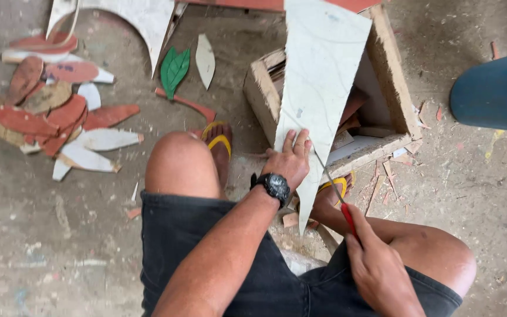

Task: Cutting a specific shape out of a thin board using a utility knife

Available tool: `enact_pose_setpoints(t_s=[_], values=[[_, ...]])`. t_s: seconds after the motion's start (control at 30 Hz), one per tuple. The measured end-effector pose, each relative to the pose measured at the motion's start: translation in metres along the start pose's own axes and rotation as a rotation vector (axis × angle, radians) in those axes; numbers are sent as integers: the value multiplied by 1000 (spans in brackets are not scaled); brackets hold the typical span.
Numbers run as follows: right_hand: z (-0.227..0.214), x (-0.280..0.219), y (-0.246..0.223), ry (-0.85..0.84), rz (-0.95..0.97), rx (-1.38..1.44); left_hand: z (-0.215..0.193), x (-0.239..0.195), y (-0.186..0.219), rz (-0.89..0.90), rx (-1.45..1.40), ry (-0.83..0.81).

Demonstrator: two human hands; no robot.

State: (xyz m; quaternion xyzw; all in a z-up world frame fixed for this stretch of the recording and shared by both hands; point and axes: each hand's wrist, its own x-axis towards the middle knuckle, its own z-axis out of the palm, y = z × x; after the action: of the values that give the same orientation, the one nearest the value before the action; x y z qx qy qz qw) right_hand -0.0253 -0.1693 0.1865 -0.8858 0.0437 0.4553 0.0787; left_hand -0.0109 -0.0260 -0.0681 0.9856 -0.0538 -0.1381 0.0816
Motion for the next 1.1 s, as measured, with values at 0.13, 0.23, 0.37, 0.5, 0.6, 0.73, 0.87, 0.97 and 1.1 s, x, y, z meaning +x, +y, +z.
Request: enact_pose_setpoints(t_s=[0.13, 0.23, 0.37, 0.5, 0.6, 0.73, 0.87, 0.97, 1.1], values=[[4, -29, 40, -30, 309, -66, -8, -4, 0, 35, 19, -59], [19, -7, 70, 83, 215, -104, -6, -3, -4, 18, 29, -8], [10, 19, 36, 73, -10, 59, 14, -10, 3, 2, -7, 136], [12, 20, -9, -40, -7, -25, 34, 0, 3, -8, 60, 231], [24, 24, 5, 23, -14, 101, 21, -4, 0, -9, 36, 195], [26, 25, 10, 57, -57, 119, 14, -5, 0, -16, 36, 104], [36, 33, 25, 65, -114, -13, 8, -10, 1, -14, -60, -74], [39, 33, 27, 65, -119, -50, 6, -17, 4, -20, -51, -120], [42, 37, 30, 56, -98, -41, 6, -13, 5, -58, -54, -106]])
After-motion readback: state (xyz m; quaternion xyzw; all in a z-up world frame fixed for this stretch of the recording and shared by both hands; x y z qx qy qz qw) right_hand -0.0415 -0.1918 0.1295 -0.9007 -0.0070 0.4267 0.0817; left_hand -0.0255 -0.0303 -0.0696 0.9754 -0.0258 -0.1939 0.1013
